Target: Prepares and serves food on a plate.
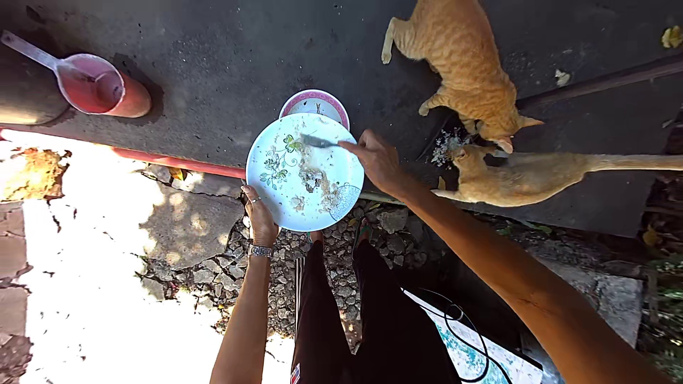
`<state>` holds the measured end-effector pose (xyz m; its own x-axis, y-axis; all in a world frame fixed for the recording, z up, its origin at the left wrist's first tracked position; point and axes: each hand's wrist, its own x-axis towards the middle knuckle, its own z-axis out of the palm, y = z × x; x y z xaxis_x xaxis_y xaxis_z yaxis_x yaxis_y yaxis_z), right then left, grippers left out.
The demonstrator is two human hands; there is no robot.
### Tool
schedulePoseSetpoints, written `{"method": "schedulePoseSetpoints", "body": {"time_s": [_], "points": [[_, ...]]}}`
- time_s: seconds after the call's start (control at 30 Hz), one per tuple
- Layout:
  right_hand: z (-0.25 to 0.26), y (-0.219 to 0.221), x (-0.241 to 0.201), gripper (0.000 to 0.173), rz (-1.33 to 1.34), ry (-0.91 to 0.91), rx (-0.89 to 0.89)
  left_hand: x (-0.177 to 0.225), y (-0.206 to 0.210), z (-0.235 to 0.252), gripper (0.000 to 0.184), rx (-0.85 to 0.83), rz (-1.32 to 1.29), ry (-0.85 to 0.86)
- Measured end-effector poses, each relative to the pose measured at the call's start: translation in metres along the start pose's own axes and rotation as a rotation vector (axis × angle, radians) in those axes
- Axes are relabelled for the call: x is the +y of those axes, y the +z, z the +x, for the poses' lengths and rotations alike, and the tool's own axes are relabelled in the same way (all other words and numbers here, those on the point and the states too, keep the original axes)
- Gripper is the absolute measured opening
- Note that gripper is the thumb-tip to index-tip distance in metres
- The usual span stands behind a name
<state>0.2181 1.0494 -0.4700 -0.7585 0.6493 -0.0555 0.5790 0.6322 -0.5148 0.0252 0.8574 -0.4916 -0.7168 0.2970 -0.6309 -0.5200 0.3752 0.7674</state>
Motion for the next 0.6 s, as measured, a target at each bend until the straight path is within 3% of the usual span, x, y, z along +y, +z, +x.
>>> {"method": "schedulePoseSetpoints", "body": {"time_s": [0.13, 0.3, 0.5, 0.6], "points": [[-0.032, -0.014, -0.018, 0.045, -0.006, -0.155, -0.117, 0.015, -0.008, -0.008, 0.067, -0.007, 0.012, -0.002], [-0.012, -0.038, -0.025, 0.039, 0.029, 0.057, 0.095, 0.029, -0.002, -0.033, 0.069, -0.027, 0.05, 0.021], [-0.053, -0.033, -0.043, 0.046, 0.085, -0.066, -0.067, 0.016, 0.023, -0.067, 0.069, -0.072, 0.057, 0.026], [-0.063, -0.045, -0.04, 0.046, 0.098, 0.079, -0.004, 0.006, 0.033, -0.088, 0.068, -0.088, 0.09, 0.031]]}}
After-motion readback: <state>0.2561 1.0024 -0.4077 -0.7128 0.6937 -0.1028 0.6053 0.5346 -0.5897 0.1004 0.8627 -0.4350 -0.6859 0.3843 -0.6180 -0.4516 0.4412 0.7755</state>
